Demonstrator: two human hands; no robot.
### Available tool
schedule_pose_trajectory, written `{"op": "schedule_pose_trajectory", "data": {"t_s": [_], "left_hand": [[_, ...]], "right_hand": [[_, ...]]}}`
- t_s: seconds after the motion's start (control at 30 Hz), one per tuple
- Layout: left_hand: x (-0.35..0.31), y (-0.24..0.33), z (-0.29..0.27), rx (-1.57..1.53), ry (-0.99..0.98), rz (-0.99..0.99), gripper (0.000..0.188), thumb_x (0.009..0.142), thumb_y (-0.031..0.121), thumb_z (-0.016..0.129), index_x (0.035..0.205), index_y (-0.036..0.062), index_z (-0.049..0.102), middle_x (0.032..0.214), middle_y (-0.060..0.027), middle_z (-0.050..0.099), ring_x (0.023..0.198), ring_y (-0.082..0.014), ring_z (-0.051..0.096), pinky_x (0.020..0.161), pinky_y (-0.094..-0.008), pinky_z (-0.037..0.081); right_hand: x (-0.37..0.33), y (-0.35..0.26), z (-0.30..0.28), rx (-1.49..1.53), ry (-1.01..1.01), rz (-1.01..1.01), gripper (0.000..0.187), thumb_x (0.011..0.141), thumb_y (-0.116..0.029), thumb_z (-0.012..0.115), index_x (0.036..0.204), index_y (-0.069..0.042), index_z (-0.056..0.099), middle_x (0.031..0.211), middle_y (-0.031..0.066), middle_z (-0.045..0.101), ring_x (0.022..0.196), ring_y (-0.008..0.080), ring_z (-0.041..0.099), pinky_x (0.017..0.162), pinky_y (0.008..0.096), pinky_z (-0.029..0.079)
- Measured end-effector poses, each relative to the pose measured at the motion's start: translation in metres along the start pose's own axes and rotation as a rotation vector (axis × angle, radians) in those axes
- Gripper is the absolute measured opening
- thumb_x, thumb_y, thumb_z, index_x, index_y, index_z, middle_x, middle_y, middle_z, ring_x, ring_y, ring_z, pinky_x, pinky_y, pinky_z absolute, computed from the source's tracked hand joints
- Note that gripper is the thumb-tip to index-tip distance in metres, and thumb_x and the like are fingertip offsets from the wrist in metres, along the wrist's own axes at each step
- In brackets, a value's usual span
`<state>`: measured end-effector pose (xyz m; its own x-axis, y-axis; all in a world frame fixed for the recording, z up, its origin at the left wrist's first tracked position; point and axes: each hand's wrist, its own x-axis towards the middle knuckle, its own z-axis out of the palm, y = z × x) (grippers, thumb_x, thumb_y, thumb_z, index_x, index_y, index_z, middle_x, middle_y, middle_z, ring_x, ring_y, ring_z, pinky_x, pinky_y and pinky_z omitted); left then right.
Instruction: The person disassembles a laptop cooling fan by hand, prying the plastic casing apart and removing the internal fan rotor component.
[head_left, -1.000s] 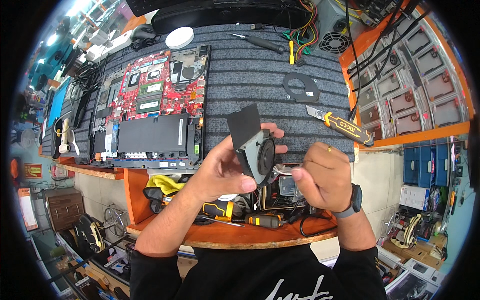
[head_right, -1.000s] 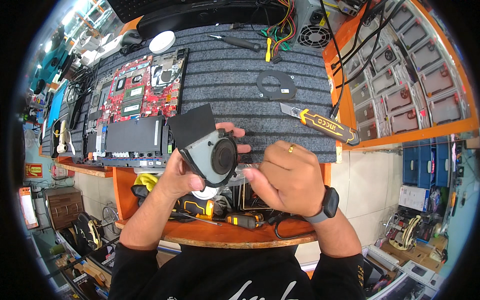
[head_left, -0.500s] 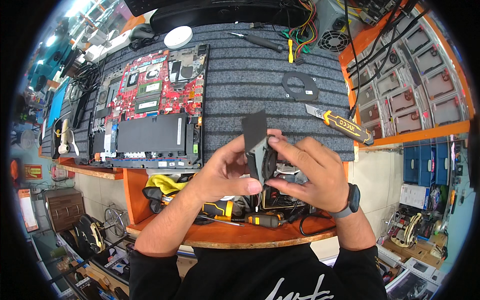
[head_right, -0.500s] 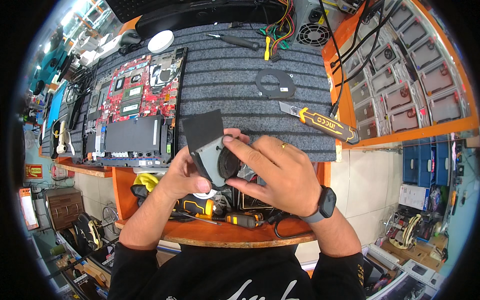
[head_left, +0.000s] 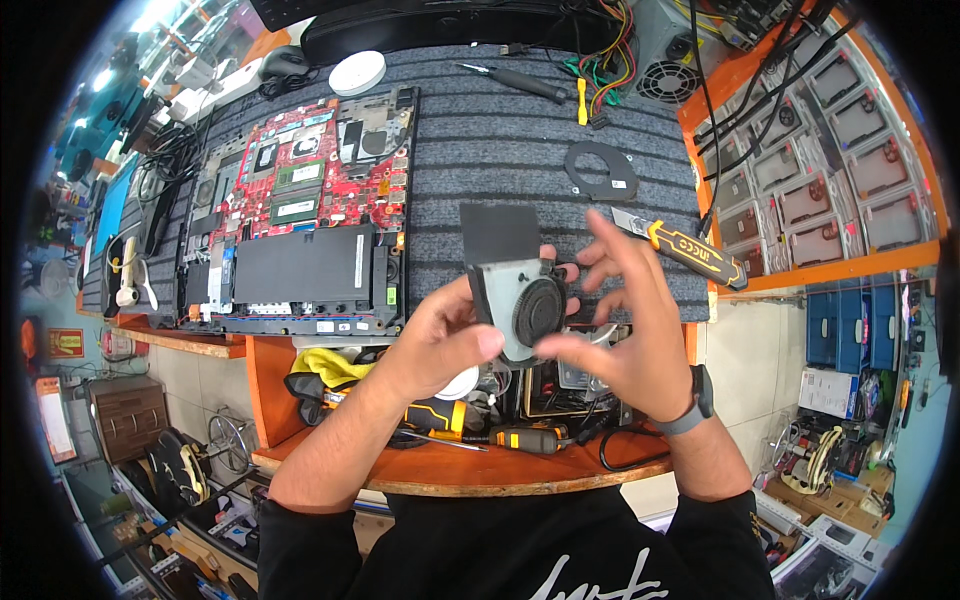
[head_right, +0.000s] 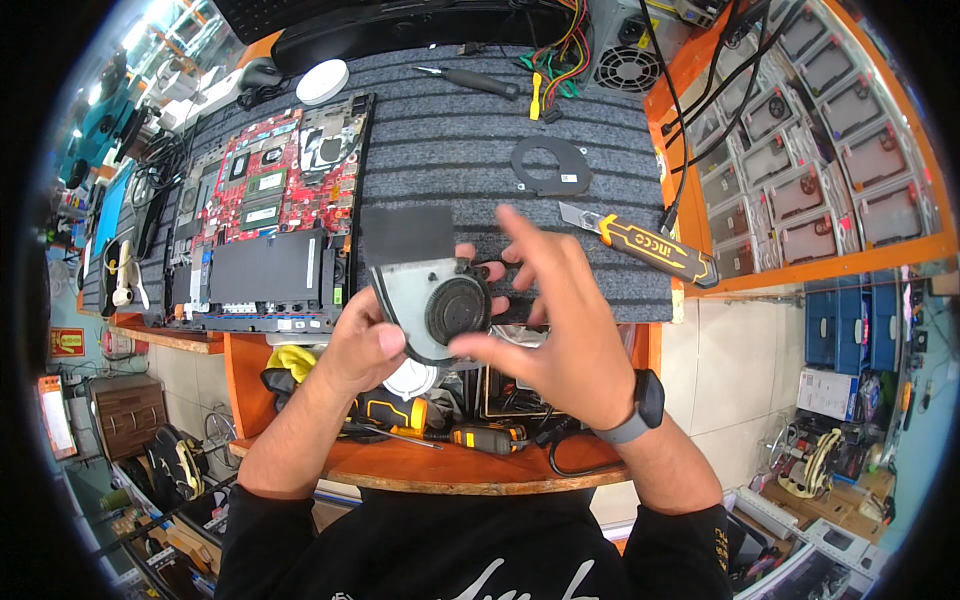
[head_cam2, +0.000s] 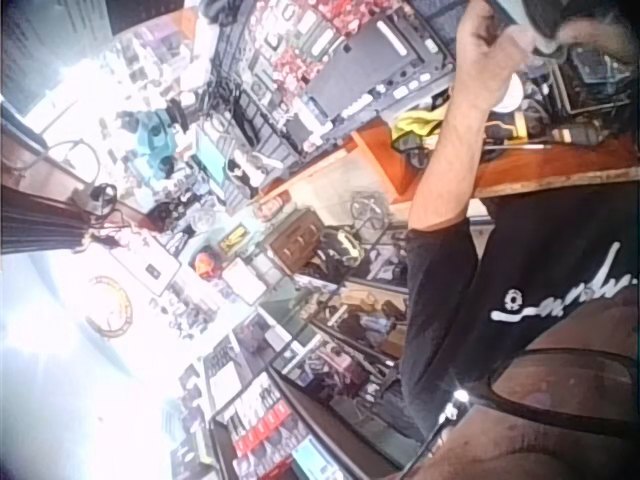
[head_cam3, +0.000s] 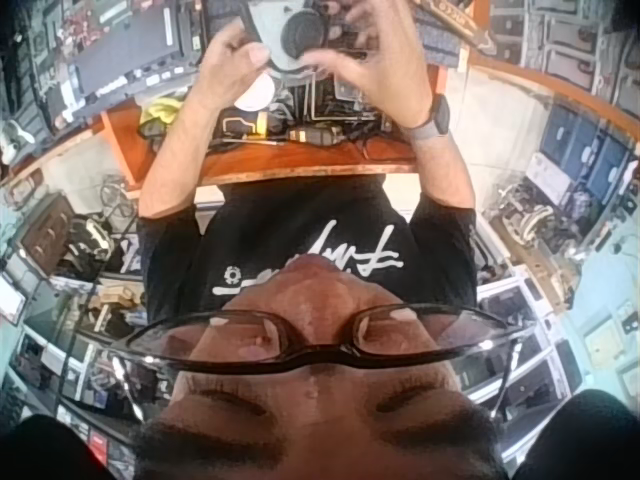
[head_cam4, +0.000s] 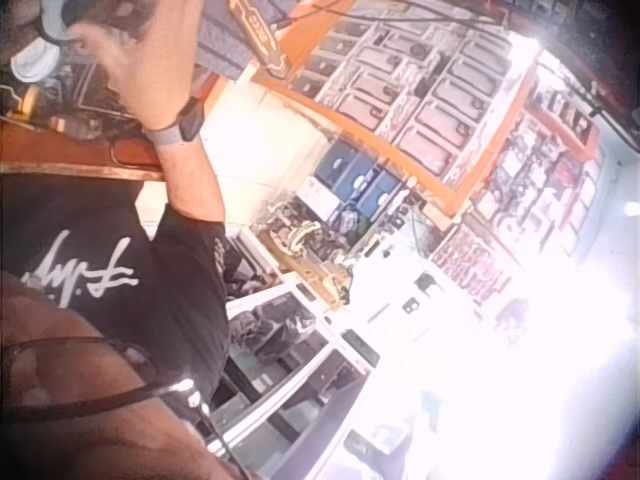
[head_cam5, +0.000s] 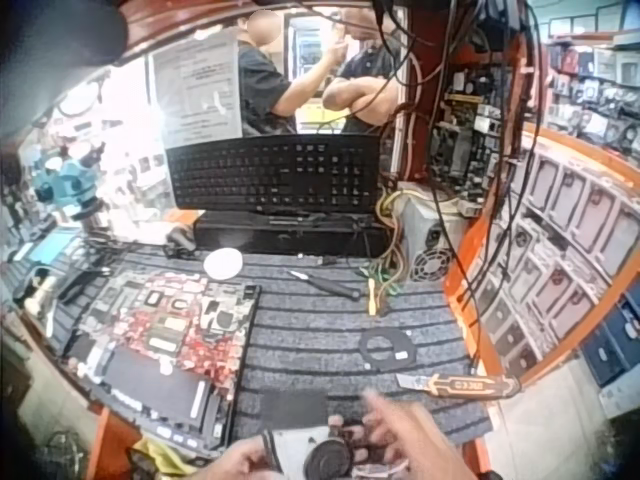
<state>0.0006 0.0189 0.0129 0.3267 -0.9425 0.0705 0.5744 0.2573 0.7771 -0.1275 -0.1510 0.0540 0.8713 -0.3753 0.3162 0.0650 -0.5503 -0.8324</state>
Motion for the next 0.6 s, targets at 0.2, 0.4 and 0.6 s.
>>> {"op": "schedule_pose_trajectory", "data": {"t_s": [0.2, 0.4, 0.6], "left_hand": [[-0.003, -0.004, -0.002, 0.329, 0.282, -0.047, 0.035, 0.098, 0.014, 0.066, 0.13, -0.0001, 0.059, 0.122, -0.0082, 0.064, 0.104, -0.0102, 0.061, 0.088, -0.0283, 0.051], [0.005, -0.001, 0.006, 0.464, 0.364, -0.015, 0.03, 0.092, 0.005, 0.074, 0.12, -0.0008, 0.066, 0.103, -0.0039, 0.072, 0.094, -0.008, 0.064, 0.085, -0.026, 0.052], [0.003, 0.005, 0.015, 0.487, 0.42, -0.091, 0.027, 0.091, 0.005, 0.074, 0.116, -0.0009, 0.066, 0.103, -0.0062, 0.073, 0.09, -0.0096, 0.068, 0.075, -0.0249, 0.058]], "right_hand": [[-0.006, 0.014, 0.003, 0.556, -0.156, 0.475, 0.048, 0.09, -0.007, 0.076, 0.134, 0.001, 0.058, 0.085, 0.0003, 0.064, 0.076, 0.0063, 0.063, 0.069, 0.0215, 0.053], [-0.009, 0.024, 0.005, 0.432, -0.053, 0.432, 0.026, 0.089, -0.008, 0.078, 0.109, 0.002, 0.066, 0.085, 0.0002, 0.064, 0.076, 0.0045, 0.061, 0.065, 0.0204, 0.051], [-0.012, 0.022, 0.005, 0.433, -0.048, 0.433, 0.02, 0.089, -0.007, 0.078, 0.101, 0.001, 0.064, 0.08, -0.0006, 0.063, 0.071, 0.0029, 0.059, 0.061, 0.0193, 0.048]]}}
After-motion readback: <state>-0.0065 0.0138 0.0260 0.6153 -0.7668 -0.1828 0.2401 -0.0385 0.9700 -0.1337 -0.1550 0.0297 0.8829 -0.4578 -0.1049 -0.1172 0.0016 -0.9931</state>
